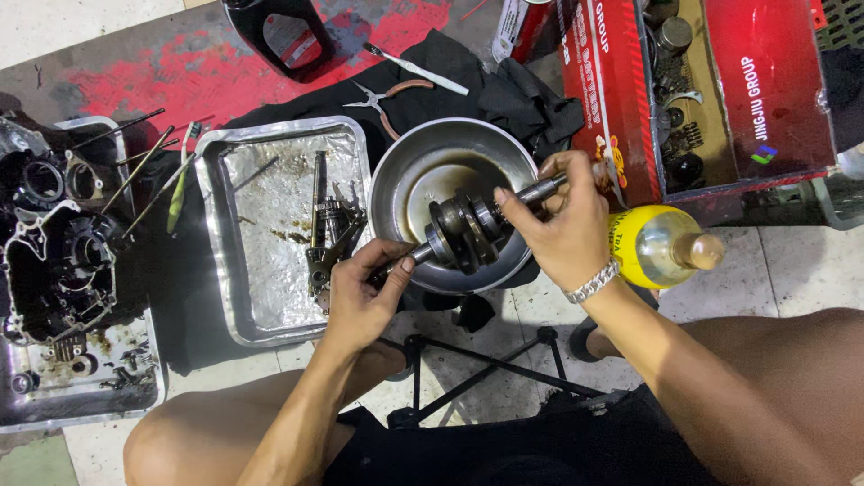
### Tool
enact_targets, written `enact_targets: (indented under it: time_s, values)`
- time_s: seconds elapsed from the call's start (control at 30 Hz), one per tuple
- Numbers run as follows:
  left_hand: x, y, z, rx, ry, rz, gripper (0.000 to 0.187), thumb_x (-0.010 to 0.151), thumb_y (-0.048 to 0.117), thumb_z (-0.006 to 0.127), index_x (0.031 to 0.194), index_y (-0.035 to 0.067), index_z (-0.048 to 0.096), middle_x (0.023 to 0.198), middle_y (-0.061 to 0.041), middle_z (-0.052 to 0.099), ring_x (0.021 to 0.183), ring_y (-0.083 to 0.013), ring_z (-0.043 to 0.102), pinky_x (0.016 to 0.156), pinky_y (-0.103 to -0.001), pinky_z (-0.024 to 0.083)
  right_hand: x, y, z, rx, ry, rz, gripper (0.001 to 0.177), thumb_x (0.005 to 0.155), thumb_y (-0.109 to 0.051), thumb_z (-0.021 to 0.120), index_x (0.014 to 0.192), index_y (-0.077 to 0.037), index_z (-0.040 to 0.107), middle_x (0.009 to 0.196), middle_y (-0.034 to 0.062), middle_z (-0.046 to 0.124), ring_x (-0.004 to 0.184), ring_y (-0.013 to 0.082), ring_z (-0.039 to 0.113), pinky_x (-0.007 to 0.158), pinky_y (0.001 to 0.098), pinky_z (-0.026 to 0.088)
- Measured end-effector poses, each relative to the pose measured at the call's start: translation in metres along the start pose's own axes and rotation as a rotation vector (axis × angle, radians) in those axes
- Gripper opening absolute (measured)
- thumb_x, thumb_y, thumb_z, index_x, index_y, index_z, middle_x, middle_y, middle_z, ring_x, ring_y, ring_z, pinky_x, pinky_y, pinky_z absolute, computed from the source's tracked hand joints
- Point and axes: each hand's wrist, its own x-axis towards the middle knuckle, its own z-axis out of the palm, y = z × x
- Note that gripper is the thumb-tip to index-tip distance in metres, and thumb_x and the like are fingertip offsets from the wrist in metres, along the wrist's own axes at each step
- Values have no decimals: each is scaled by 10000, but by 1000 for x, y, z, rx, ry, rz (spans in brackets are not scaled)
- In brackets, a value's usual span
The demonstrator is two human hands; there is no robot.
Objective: The person pours a yellow liquid from a bottle onto a crankshaft held over a metal bowl, then uses a toothbrush to scrub the crankshaft surfaces. The crankshaft is rotated and scrubbed repeatedly while the liquid collects in the bowl.
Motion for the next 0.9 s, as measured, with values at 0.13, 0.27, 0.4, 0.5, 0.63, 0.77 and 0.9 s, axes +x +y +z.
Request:
enact_targets:
  time_s: [0.13, 0.27, 0.4, 0.5, 0.63, 0.77, 0.9]
  values:
    - [1, -5, -5, -101, 11, 5, 161, 937, 100, 722, 1058, -6, 725, 953, -56, 786, 885, -99, 701, 811, -260, 548, -1, 18, 6, 587, -213, -282, 402, 943, 21, 718, 1237, 2, 444, 1016, 55, 670, 928, 102, 682, 796, 261, 591]
    - [1, -11, -14, -95, -44, -34, 169, 937, 122, 736, 1049, -5, 733, 928, -69, 775, 865, -119, 697, 795, -274, 548, -6, 30, 2, 587, -308, -273, 403, 934, 32, 676, 1265, -1, 448, 1047, 81, 716, 932, 119, 715, 820, 265, 595]
    - [2, -9, -15, -57, -45, -8, 175, 930, 126, 742, 1054, 2, 734, 944, -67, 780, 895, -115, 709, 815, -272, 553, -6, 39, 1, 613, -314, -293, 321, 992, -9, 660, 1257, 14, 479, 1029, 87, 694, 907, 124, 708, 818, 267, 589]
    - [2, -11, -16, 21, -48, 8, 167, 922, 117, 746, 1045, 4, 739, 943, -66, 787, 901, -108, 724, 825, -265, 556, -6, 44, 10, 615, -261, -230, 214, 1071, -95, 632, 1206, 35, 528, 876, 103, 679, 754, 150, 682, 691, 280, 580]
    - [8, -28, -10, -166, -75, -56, 166, 936, 90, 718, 1067, -9, 735, 963, -83, 778, 904, -109, 699, 823, -266, 554, 1, 41, 20, 657, -223, -35, 283, 1120, -200, 489, 1273, 39, 495, 781, 104, 649, 575, 161, 650, 539, 283, 521]
    - [14, -43, 1, -136, -11, -102, 147, 935, 71, 713, 1048, -20, 741, 925, -95, 771, 863, -114, 693, 788, -266, 543, -4, 40, 28, 699, -213, 55, 492, 1040, -210, 490, 1480, -87, 308, 786, 125, 673, 505, 160, 639, 458, 276, 513]
    - [23, -52, 11, 185, 112, -67, 174, 905, 174, 737, 1024, 49, 760, 908, -92, 799, 840, -170, 765, 777, -295, 568, -28, 59, 55, 373, -305, 137, 810, 944, -220, 575, 1581, -138, 81, 999, 145, 754, 677, 202, 738, 515, 330, 575]
